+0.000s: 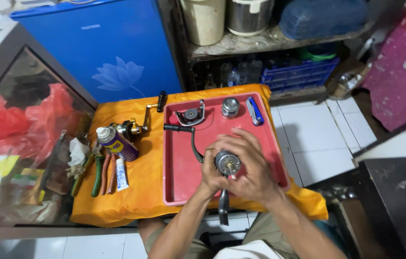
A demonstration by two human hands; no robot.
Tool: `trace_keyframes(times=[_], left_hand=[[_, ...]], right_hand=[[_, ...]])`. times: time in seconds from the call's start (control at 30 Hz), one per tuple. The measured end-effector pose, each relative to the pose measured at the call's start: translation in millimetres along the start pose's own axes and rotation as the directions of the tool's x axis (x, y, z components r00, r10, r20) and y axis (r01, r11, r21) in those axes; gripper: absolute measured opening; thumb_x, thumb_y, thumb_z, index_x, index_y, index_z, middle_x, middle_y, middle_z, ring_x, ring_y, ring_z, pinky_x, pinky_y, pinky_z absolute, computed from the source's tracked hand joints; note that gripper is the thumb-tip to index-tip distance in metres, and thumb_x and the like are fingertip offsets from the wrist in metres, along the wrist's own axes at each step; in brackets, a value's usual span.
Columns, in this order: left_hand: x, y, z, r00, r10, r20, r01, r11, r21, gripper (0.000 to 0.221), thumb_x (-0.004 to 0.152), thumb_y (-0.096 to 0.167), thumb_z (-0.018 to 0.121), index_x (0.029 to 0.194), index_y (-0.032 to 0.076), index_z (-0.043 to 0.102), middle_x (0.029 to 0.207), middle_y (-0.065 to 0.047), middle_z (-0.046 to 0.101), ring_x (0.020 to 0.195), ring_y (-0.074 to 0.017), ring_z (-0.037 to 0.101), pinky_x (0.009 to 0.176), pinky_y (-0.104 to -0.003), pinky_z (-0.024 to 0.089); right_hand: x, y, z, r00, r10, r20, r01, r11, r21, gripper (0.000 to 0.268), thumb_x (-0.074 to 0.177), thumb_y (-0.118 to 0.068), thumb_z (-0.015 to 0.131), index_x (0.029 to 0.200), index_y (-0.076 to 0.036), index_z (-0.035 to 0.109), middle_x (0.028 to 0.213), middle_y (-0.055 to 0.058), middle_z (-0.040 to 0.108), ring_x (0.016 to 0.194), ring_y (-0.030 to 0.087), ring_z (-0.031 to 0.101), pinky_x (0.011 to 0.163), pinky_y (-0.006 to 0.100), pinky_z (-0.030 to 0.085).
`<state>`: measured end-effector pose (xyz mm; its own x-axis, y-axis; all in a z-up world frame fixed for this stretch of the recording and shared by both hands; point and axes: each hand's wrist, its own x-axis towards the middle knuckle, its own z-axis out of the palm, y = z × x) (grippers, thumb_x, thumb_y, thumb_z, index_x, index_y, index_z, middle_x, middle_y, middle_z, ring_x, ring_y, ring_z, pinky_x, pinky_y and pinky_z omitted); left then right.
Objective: Disassembling and reassembling a fishing reel for maintenance or repair using a screwdriver
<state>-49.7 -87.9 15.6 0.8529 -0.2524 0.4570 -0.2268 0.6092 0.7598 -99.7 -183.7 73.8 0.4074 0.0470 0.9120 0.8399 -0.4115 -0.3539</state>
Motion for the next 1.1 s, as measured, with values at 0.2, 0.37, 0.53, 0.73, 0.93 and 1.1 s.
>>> trace_keyframes(times=[0.2,0.37,0.53,0.73,0.93,1.1], left_hand=[[-10,-24,-8,0.994,0.11,0.009,-0.11,0.988,0.106,0.05,0.1,0.038,0.034,0.086,-0.002,0.061,0.085,-0.016,0.056,0.077,-0.0236,0.053,0.059,-0.033,0.044],[-6,-39,-18,0.979,0.203,0.02,-0.203,0.958,0.202,0.049,0.103,0.037,0.035,0.09,-0.002,0.06,0.09,-0.017,0.057,0.083,-0.0261,0.055,0.065,-0.035,0.045],[-22,-57,-25,0.955,0.295,0.033,-0.291,0.912,0.29,0.049,0.105,0.037,0.035,0.093,-0.003,0.06,0.095,-0.019,0.058,0.089,-0.0286,0.057,0.071,-0.037,0.046],[-25,-79,-32,0.91,0.408,0.068,-0.4,0.825,0.399,0.048,0.109,0.036,0.035,0.098,-0.004,0.059,0.102,-0.022,0.058,0.097,-0.032,0.06,0.08,-0.039,0.048],[-18,-66,-27,0.846,0.521,0.113,-0.503,0.709,0.494,0.047,0.112,0.035,0.035,0.102,-0.005,0.058,0.108,-0.024,0.059,0.105,-0.0353,0.063,0.088,-0.041,0.049],[4,19,-4,0.957,0.288,0.042,-0.273,0.841,0.467,0.053,0.096,0.04,0.036,0.081,0.003,0.07,0.073,-0.014,0.059,0.069,-0.0265,0.057,0.064,-0.035,0.045]], right_hand=[[-14,17,4,0.988,0.138,0.07,-0.143,0.988,0.063,0.04,0.079,-0.031,0.088,0.106,-0.005,0.075,0.11,0.012,0.076,0.114,0.042,0.069,0.1,0.051,0.049],[-9,11,0,0.988,0.1,0.117,-0.104,0.994,0.025,0.026,0.083,-0.031,0.085,0.097,-0.012,0.074,0.11,0.008,0.076,0.11,0.037,0.071,0.096,0.048,0.05],[-9,7,4,0.989,0.113,0.091,-0.116,0.993,0.019,0.022,0.085,-0.029,0.084,0.093,-0.012,0.072,0.106,0.01,0.076,0.108,0.041,0.071,0.094,0.051,0.053],[-11,10,4,0.988,0.153,-0.015,-0.153,0.988,-0.013,0.024,0.085,-0.031,0.084,0.09,-0.012,0.07,0.107,0.01,0.075,0.11,0.041,0.068,0.099,0.049,0.052],[-8,7,-11,0.999,0.042,0.02,-0.043,0.998,0.039,0.042,0.081,-0.037,0.086,0.107,-0.006,0.074,0.119,0.017,0.073,0.115,0.042,0.068,0.102,0.051,0.051],[-18,5,-28,1.0,0.001,-0.014,-0.002,0.998,-0.056,0.027,0.084,-0.018,0.081,0.107,-0.003,0.078,0.112,0.017,0.073,0.101,0.035,0.072,0.091,0.047,0.057]])
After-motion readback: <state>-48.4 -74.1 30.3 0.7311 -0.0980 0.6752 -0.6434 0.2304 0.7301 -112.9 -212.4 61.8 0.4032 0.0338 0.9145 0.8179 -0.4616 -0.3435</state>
